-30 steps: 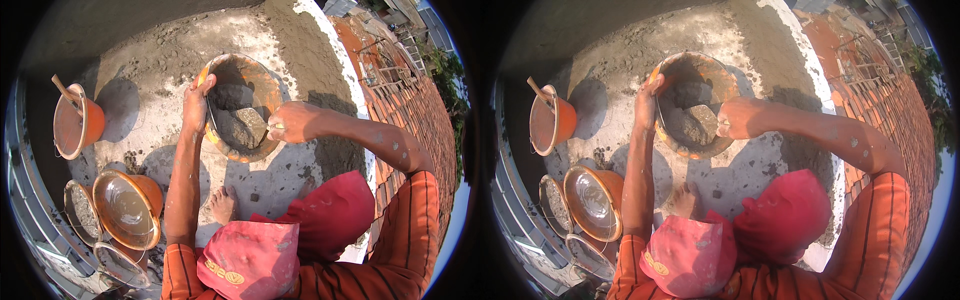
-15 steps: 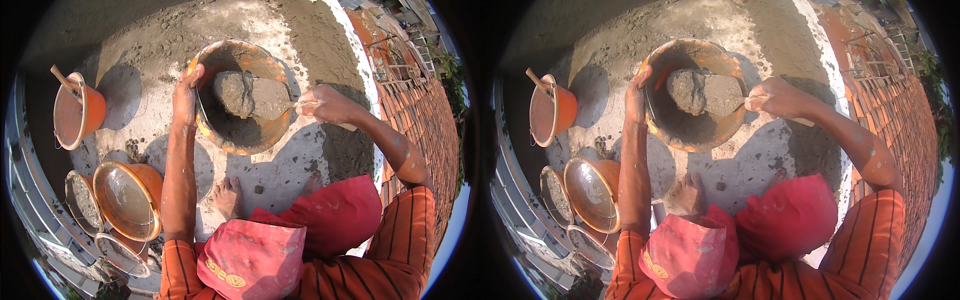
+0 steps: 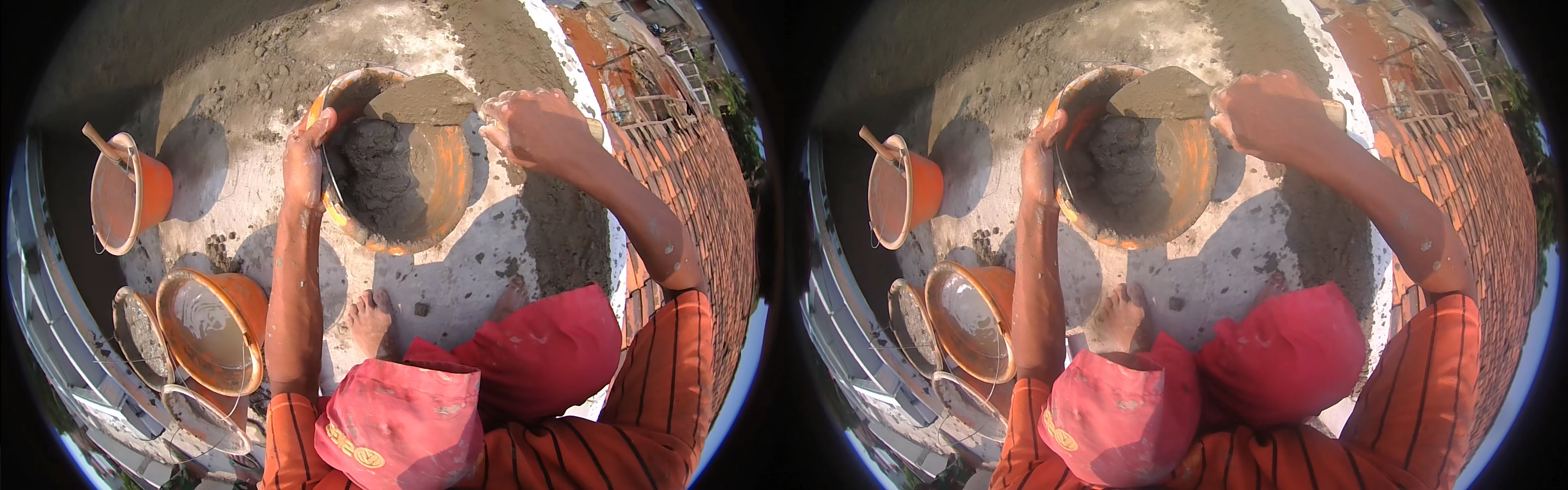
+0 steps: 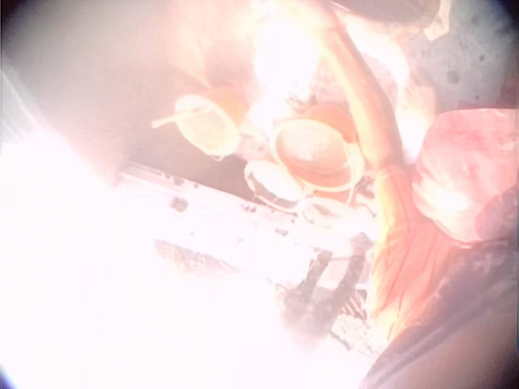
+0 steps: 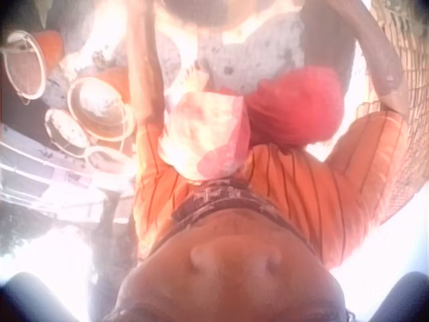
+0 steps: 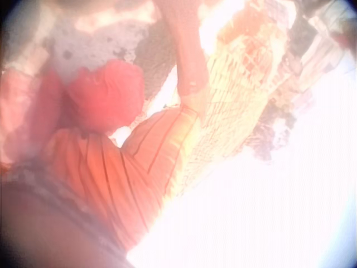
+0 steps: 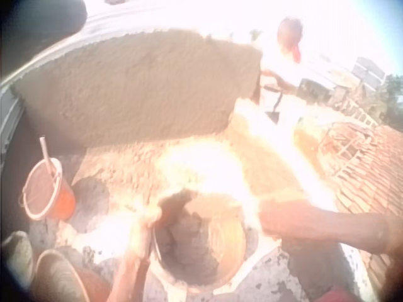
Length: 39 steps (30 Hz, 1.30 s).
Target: The person scoops wet cement from a bucket using a trowel and applies it to a curved wall on a tiled roof. They smooth the cement with the trowel and a straight edge, repeating the process along the wall.
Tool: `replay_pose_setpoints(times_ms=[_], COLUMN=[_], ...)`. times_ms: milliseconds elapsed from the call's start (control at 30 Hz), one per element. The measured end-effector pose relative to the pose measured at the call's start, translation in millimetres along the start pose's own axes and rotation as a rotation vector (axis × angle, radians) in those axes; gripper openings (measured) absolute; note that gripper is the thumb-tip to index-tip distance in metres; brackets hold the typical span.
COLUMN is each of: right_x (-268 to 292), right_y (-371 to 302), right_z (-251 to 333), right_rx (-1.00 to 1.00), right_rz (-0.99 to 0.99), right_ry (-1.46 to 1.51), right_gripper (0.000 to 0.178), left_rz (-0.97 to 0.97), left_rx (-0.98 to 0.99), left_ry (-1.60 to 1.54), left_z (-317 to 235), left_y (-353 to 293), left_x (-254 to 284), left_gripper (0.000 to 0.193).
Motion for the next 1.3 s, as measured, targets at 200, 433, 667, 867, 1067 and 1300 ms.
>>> replay_pose_setpoints(times_ms=[200, 433, 667, 867, 1067, 1300], right_x=[-52, 15, -33, -80, -78, -96], right_y=[10, -16, 28, 19, 3, 5], right_z=[73, 56, 9, 82, 138, 79], right_rx=[0.22, 0.185, 0.061, 0.188, -0.139, -0.337], right_rz=[0.137, 0.234, 0.472, 0.715, 0.611, 0.713], right_ry=[0.099, 0.116, 0.042, 0.477, 1.706, 2.327], right_gripper=[0.011, 0.019, 0.023, 0.025, 0.026, 0.033], left_rz=[0.024, 0.026, 0.217, 0.187, 0.038, 0.05], left_rx=[-0.015, -0.001, 0.106, -0.063, 0.02, 0.067], left_ry=[0.072, 0.074, -0.073, 0.071, -0.059, -0.071], left_z=[-5, -6, 10, 4, 8, -2], left_y=[-7, 3, 9, 6, 2, -1], left_x=[-31, -20, -42, 7, 31, 40], left_gripper=[0.038, 0.037, 0.037, 0.037, 0.036, 0.053])
Point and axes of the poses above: each hand's wrist, its own y-axis towards the middle knuckle, its own x-axis out of the back of the hand, z = x × y, the point moved 5 cm from there along y, towards the middle knuckle, and after that the axes turned 2 degrees about x, right-handed, at the moved point
